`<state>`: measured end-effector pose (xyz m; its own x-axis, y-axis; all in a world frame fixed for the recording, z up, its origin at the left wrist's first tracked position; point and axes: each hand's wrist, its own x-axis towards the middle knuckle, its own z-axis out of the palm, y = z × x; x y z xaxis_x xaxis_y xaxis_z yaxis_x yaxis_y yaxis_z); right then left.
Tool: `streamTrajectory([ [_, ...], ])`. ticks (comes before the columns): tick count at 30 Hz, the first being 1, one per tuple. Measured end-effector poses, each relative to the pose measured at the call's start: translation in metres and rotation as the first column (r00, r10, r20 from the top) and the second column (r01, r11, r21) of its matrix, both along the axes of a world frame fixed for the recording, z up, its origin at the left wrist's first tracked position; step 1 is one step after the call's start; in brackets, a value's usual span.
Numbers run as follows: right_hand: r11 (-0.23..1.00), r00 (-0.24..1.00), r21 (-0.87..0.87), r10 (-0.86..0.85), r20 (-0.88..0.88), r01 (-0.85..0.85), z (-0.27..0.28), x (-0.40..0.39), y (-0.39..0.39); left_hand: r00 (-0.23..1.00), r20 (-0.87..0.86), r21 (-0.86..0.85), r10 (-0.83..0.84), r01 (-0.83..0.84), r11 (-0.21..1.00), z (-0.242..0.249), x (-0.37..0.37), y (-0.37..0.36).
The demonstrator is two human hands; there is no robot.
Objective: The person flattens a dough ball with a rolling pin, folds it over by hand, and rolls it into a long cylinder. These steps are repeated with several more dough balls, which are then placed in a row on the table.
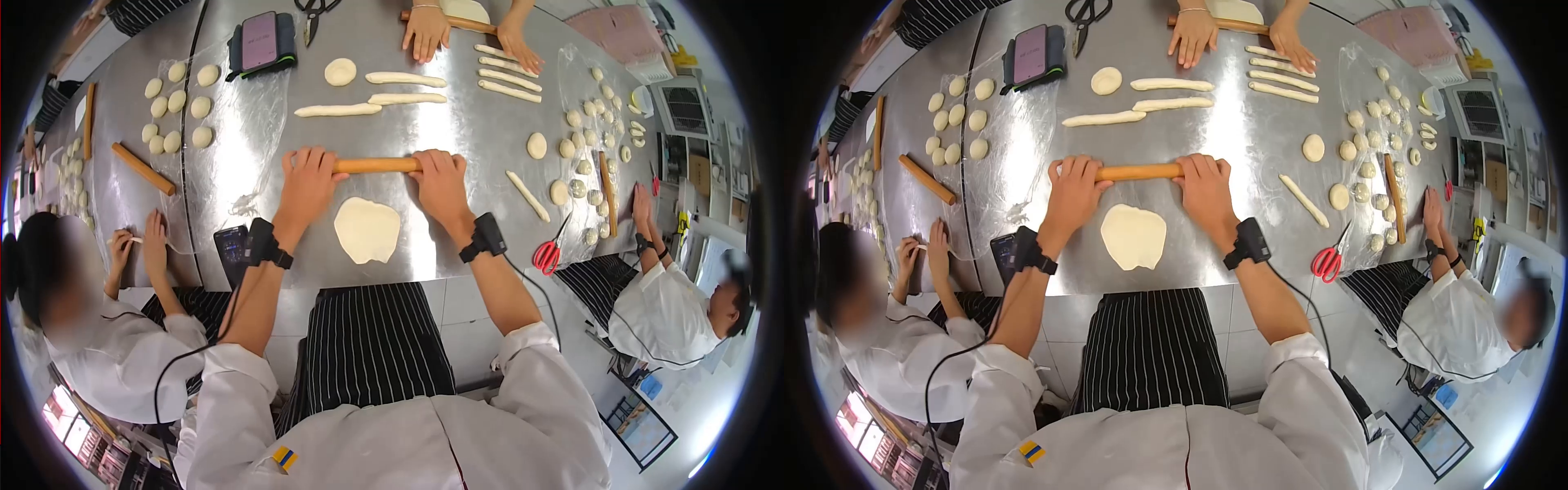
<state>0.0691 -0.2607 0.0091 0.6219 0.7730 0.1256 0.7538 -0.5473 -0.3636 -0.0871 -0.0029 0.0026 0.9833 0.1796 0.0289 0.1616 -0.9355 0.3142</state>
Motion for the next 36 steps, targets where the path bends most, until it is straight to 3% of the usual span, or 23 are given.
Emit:
streamTrajectory([
  [3,0.994,0.993,0.061,0.090,0.073,-0.094,0.041,-0.020,-0.019,0.994,-0.083,-0.082,-0.072,0.066,0.994,0.036,-0.031,-0.009],
  [5,0.991,0.993,0.061,0.114,0.019,-0.115,0.034,-0.060,-0.047,0.992,-0.095,-0.121,-0.085,0.073,0.990,0.042,-0.071,-0.031],
  [7,0.990,0.990,0.048,0.134,-0.045,-0.131,0.009,-0.078,-0.059,0.990,0.009,-0.180,0.142,-0.138,0.974,0.009,-0.102,-0.062],
  [8,0.995,0.993,0.005,0.098,-0.068,-0.098,-0.007,-0.087,-0.056,0.990,0.006,-0.185,0.138,-0.135,0.973,0.001,-0.100,-0.068],
  [10,0.997,0.994,-0.018,0.068,-0.080,-0.069,-0.013,-0.079,-0.038,0.956,0.165,0.147,0.243,-0.267,0.952,-0.004,-0.074,-0.067],
  [12,0.977,0.998,-0.212,-0.016,0.068,0.030,-0.005,-0.061,-0.018,0.948,0.110,0.152,0.300,-0.314,0.937,0.005,-0.042,-0.054],
  [16,0.990,0.992,-0.139,0.009,0.129,0.009,0.008,0.008,0.026,0.896,0.147,0.125,0.419,-0.437,0.891,0.009,0.027,-0.019],
  [18,0.993,0.999,-0.117,-0.026,-0.030,0.022,0.006,0.041,0.042,0.866,0.135,0.118,0.482,-0.497,0.860,0.002,0.044,-0.003],
  [19,0.999,0.989,0.016,0.048,-0.141,-0.046,0.004,0.058,0.048,0.834,0.190,0.072,0.518,-0.538,0.840,-0.002,0.054,0.010],
  [20,0.998,0.990,0.029,0.054,-0.129,-0.051,0.004,0.067,0.045,0.792,0.258,0.021,0.553,-0.577,0.817,-0.004,0.066,0.022],
  [22,0.968,0.968,0.010,0.250,-0.027,-0.250,0.027,0.060,0.031,0.807,0.321,0.080,0.495,-0.544,0.835,0.015,0.052,0.014],
  [24,0.970,0.971,0.055,0.239,-0.021,-0.238,0.020,0.052,0.014,0.844,0.339,-0.004,0.415,-0.439,0.898,0.027,0.026,-0.001],
  [26,0.988,0.986,-0.018,0.152,-0.063,-0.154,-0.011,0.049,-0.001,0.850,0.321,-0.071,0.418,-0.418,0.905,0.018,0.004,-0.027],
  [28,0.989,0.983,0.069,0.136,-0.120,-0.129,-0.023,0.057,-0.001,0.932,0.158,-0.201,0.327,-0.294,0.935,0.006,-0.011,-0.055],
  [29,0.992,0.995,0.108,0.075,-0.070,-0.067,-0.025,0.060,0.001,0.932,0.156,-0.197,0.328,-0.296,0.935,0.003,-0.016,-0.063],
  [30,0.989,1.000,0.145,0.009,-0.024,-0.005,-0.026,0.061,0.001,0.976,0.060,-0.194,0.208,-0.193,0.962,0.000,-0.021,-0.072],
  [31,0.998,1.000,0.059,-0.017,0.001,0.017,-0.014,0.059,0.004,0.996,-0.031,-0.202,0.082,-0.087,0.975,0.000,-0.023,-0.077],
  [34,0.992,0.985,0.086,-0.107,0.132,0.096,0.016,0.026,0.011,0.994,-0.055,-0.297,0.095,-0.107,0.949,-0.004,-0.030,-0.077],
  [36,0.963,0.976,0.261,0.120,-0.184,-0.069,0.003,-0.004,0.015,0.995,-0.026,-0.329,0.092,-0.095,0.939,-0.008,-0.036,-0.078],
])
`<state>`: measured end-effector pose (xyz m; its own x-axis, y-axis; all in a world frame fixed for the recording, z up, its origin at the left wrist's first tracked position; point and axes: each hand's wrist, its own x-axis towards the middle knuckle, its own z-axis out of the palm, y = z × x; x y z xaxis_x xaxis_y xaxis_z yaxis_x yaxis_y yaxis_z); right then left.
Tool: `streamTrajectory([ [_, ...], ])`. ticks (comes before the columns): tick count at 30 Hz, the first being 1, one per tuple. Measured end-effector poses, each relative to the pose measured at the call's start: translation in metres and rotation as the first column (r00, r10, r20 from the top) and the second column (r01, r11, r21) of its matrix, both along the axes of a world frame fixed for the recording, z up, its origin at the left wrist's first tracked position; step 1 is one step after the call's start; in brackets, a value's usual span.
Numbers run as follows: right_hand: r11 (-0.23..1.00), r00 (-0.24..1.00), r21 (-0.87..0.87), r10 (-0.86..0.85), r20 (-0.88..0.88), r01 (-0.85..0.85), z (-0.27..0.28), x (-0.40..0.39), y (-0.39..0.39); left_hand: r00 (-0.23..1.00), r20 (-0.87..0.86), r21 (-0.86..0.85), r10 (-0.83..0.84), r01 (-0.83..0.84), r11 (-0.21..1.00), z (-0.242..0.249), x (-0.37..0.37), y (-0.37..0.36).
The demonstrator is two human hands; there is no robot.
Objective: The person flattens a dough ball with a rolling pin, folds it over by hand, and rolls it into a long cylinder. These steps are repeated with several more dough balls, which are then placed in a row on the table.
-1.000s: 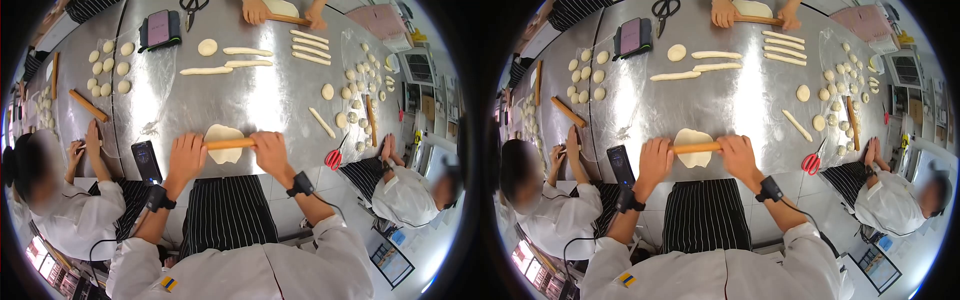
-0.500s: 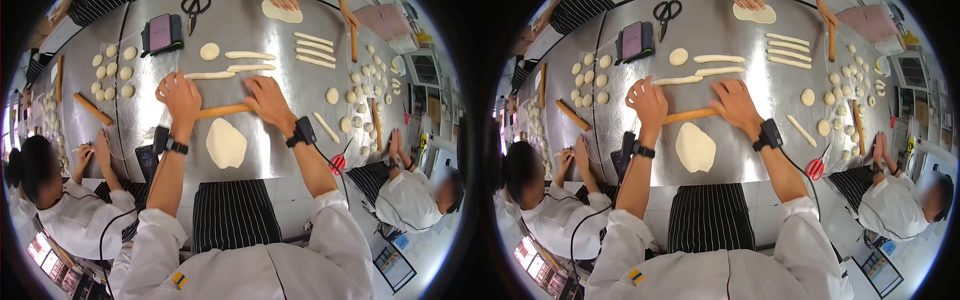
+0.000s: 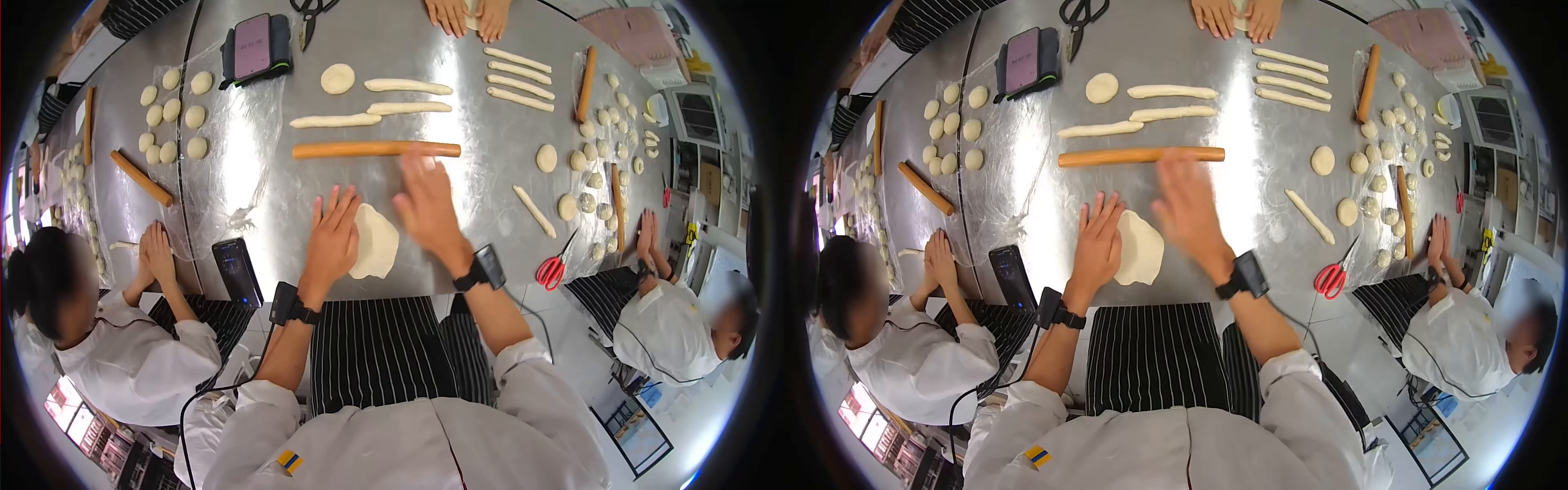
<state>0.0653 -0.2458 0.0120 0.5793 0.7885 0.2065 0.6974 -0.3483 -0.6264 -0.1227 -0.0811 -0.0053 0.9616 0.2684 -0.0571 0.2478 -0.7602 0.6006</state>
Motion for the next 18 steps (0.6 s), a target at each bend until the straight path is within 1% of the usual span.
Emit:
streamTrajectory([
  [2,0.978,0.993,-0.171,0.119,-0.004,-0.118,0.004,-0.041,0.011,0.999,0.038,-0.034,-0.007,0.008,0.999,-0.002,-0.003,-0.004],
  [3,0.978,0.993,-0.175,0.117,-0.003,-0.116,-0.001,-0.054,0.013,0.998,0.065,-0.057,0.017,-0.013,0.998,-0.001,-0.004,-0.007],
  [5,0.956,0.987,-0.246,0.160,-0.007,-0.157,-0.015,-0.073,0.015,0.995,0.095,-0.078,0.038,-0.031,0.996,0.001,-0.005,-0.010],
  [8,0.952,0.994,-0.286,0.107,-0.023,-0.109,-0.017,-0.087,0.008,0.996,0.091,-0.068,0.011,-0.005,0.998,0.001,-0.012,-0.007],
  [9,0.951,0.994,-0.289,0.103,-0.024,-0.105,-0.017,-0.094,0.001,0.996,0.077,-0.037,-0.040,0.043,0.998,0.001,-0.017,-0.006],
  [10,0.946,0.995,-0.313,0.094,0.012,-0.086,-0.018,-0.099,-0.008,0.994,0.066,-0.006,-0.090,0.090,0.996,0.001,-0.020,-0.006],
  [11,0.940,0.995,-0.335,0.088,0.052,-0.066,-0.018,-0.103,-0.014,0.993,0.073,-0.009,-0.090,0.091,0.996,-0.003,-0.027,-0.007],
  [12,0.939,0.995,-0.337,0.088,0.056,-0.064,-0.020,-0.110,-0.016,0.991,0.092,-0.040,-0.094,0.098,0.994,-0.004,-0.035,-0.008],
  [14,0.972,1.000,-0.236,-0.008,-0.002,0.007,-0.025,-0.119,-0.020,0.989,0.120,-0.068,-0.091,0.099,0.993,-0.013,-0.040,-0.012],
  [15,0.971,1.000,-0.241,-0.008,-0.001,0.007,-0.019,-0.119,-0.013,0.989,0.144,-0.099,-0.021,0.036,0.994,-0.004,-0.035,-0.018],
  [16,0.958,0.998,-0.287,0.012,0.067,0.008,-0.007,-0.115,0.002,0.985,0.166,-0.129,0.048,-0.027,0.991,-0.001,-0.032,-0.022],
  [17,0.944,0.990,-0.331,0.037,0.135,0.010,-0.001,-0.109,0.013,0.984,0.169,-0.129,0.049,-0.027,0.991,0.000,-0.028,-0.020],
  [18,0.943,0.990,-0.333,0.035,0.136,0.012,-0.005,-0.107,0.013,0.988,0.150,-0.092,0.026,-0.012,0.996,-0.002,-0.025,-0.019],
])
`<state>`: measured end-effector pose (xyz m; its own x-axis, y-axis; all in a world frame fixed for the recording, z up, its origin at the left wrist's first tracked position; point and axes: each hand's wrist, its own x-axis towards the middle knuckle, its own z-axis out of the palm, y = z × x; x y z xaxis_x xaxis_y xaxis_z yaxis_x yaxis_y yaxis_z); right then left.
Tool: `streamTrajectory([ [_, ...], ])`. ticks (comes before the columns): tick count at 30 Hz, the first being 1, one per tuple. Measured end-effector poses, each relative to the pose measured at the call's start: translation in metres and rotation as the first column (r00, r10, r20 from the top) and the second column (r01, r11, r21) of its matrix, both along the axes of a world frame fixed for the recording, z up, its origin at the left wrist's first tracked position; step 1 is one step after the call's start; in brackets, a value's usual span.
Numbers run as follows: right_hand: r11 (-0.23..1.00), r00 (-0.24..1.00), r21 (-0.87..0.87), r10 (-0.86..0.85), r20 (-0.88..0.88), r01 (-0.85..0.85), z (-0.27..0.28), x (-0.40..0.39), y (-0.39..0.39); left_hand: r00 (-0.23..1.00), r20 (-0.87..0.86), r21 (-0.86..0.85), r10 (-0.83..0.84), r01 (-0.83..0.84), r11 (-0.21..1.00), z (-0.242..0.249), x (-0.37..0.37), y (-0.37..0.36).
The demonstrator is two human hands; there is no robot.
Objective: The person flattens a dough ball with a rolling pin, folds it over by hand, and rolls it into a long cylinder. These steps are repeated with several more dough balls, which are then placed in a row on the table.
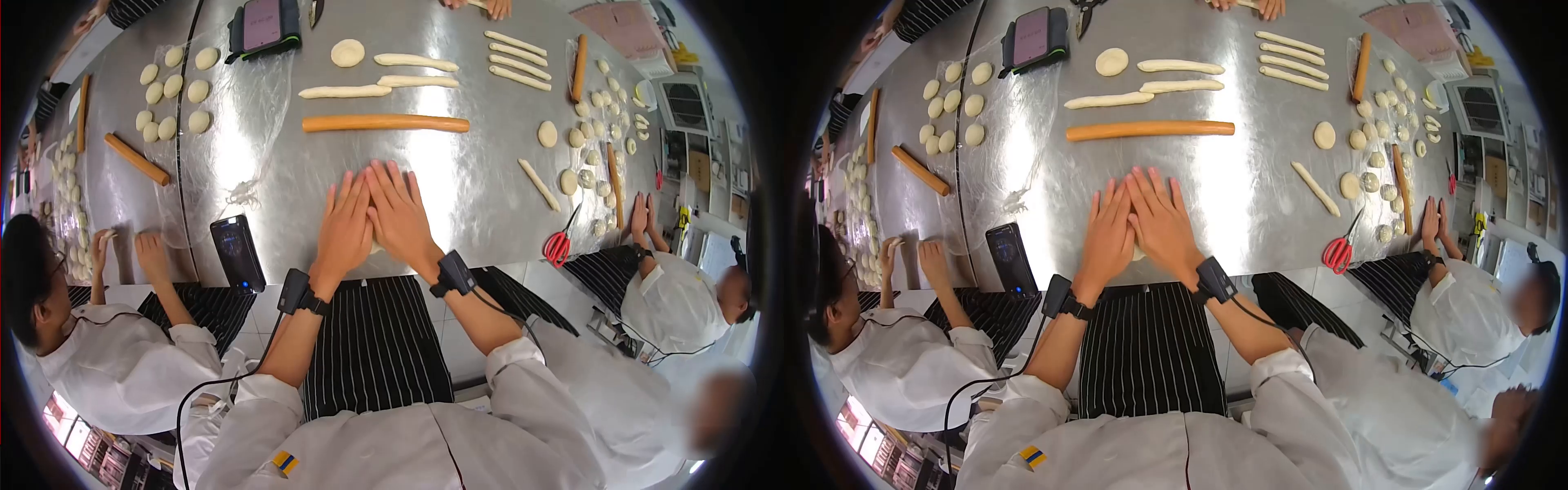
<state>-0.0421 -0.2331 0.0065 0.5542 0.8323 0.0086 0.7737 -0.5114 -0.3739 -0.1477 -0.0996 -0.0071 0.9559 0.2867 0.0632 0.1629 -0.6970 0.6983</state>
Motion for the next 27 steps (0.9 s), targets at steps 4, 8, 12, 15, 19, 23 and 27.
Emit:
streamTrajectory([
  [4,0.999,0.993,-0.002,0.037,-0.114,-0.038,-0.014,-0.008,-0.022,0.991,-0.093,0.086,-0.099,0.107,0.991,0.001,-0.015,0.001],
  [8,1.000,0.998,-0.022,0.001,-0.057,-0.002,-0.011,-0.022,-0.033,0.992,-0.083,0.043,-0.098,0.102,0.994,0.002,-0.023,-0.003],
  [12,0.999,0.996,-0.026,-0.029,-0.083,0.027,-0.011,-0.026,-0.024,0.993,-0.061,0.010,-0.097,0.098,0.995,0.002,-0.025,-0.009],
  [15,1.000,0.991,-0.018,-0.009,-0.135,0.006,-0.011,-0.039,-0.041,0.993,-0.044,-0.011,-0.113,0.112,0.994,-0.001,-0.037,-0.010],
  [19,0.999,0.994,0.014,-0.045,-0.096,0.046,-0.009,-0.038,-0.027,0.999,-0.038,0.023,-0.026,0.026,0.999,0.008,-0.030,-0.019],
  [23,0.998,0.996,-0.057,-0.032,-0.082,0.027,-0.010,-0.043,-0.032,0.996,-0.068,0.011,-0.064,0.065,0.998,0.003,-0.038,-0.018],
  [27,0.993,0.988,-0.092,-0.089,-0.123,0.078,-0.008,-0.065,-0.044,0.997,-0.049,0.024,-0.060,0.061,0.998,0.013,-0.050,-0.020],
])
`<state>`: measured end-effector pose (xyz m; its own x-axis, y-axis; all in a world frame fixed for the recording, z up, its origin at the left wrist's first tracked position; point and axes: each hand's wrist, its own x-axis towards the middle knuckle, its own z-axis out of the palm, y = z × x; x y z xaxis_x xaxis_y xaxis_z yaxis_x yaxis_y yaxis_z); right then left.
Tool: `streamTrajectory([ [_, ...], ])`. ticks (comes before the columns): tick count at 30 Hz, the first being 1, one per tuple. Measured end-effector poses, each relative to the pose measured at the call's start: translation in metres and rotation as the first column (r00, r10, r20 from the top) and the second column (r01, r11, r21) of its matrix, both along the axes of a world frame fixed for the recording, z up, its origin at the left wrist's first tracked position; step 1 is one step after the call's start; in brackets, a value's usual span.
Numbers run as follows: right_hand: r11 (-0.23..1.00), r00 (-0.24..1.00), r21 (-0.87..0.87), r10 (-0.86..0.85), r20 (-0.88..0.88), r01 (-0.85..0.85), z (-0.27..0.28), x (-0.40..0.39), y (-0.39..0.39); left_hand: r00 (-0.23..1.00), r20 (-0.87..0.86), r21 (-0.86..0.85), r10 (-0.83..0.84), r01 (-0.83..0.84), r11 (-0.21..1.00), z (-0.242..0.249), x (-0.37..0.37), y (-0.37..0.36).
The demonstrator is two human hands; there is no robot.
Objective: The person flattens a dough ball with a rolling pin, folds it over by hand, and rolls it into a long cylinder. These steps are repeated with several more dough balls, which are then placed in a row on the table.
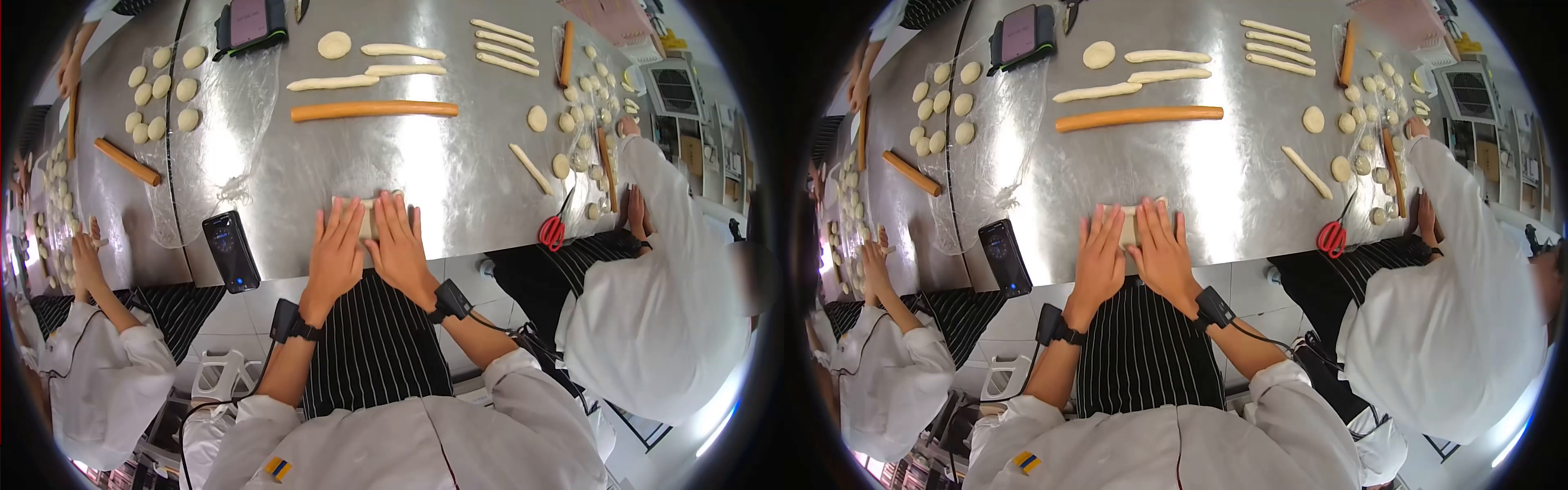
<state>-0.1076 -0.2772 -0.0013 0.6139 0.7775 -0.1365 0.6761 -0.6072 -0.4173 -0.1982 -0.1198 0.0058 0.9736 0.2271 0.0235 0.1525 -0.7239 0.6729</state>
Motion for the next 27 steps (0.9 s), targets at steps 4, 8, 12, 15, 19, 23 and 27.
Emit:
streamTrajectory([
  [4,0.994,0.999,0.097,-0.046,-0.005,0.046,-0.007,0.014,0.020,0.999,-0.014,0.019,-0.038,0.038,0.999,-0.005,0.012,0.017],
  [8,1.000,0.999,-0.006,-0.024,-0.039,0.024,0.007,0.002,0.005,0.998,-0.015,-0.146,-0.069,0.066,0.987,-0.007,-0.017,0.024],
  [12,0.994,0.995,-0.040,-0.100,-0.006,0.100,0.003,-0.014,-0.002,0.999,0.012,-0.062,0.049,-0.048,0.997,-0.003,-0.018,0.016],
  [15,0.991,0.993,0.053,-0.120,-0.012,0.120,-0.003,-0.006,0.002,0.998,-0.035,0.044,0.048,-0.047,0.998,-0.002,-0.012,0.013],
  [19,0.987,0.983,0.078,-0.132,-0.128,0.143,0.002,-0.029,-0.013,1.000,0.011,-0.132,0.023,-0.022,0.991,-0.012,-0.037,0.005],
  [23,0.987,0.983,0.047,-0.155,0.100,0.151,-0.012,-0.032,-0.011,0.998,0.041,-0.232,0.054,-0.043,0.972,-0.018,-0.038,0.005],
  [27,0.988,0.986,0.008,-0.157,0.057,0.157,-0.005,-0.028,-0.009,0.992,-0.103,0.063,0.078,-0.072,0.995,-0.006,-0.028,-0.001],
])
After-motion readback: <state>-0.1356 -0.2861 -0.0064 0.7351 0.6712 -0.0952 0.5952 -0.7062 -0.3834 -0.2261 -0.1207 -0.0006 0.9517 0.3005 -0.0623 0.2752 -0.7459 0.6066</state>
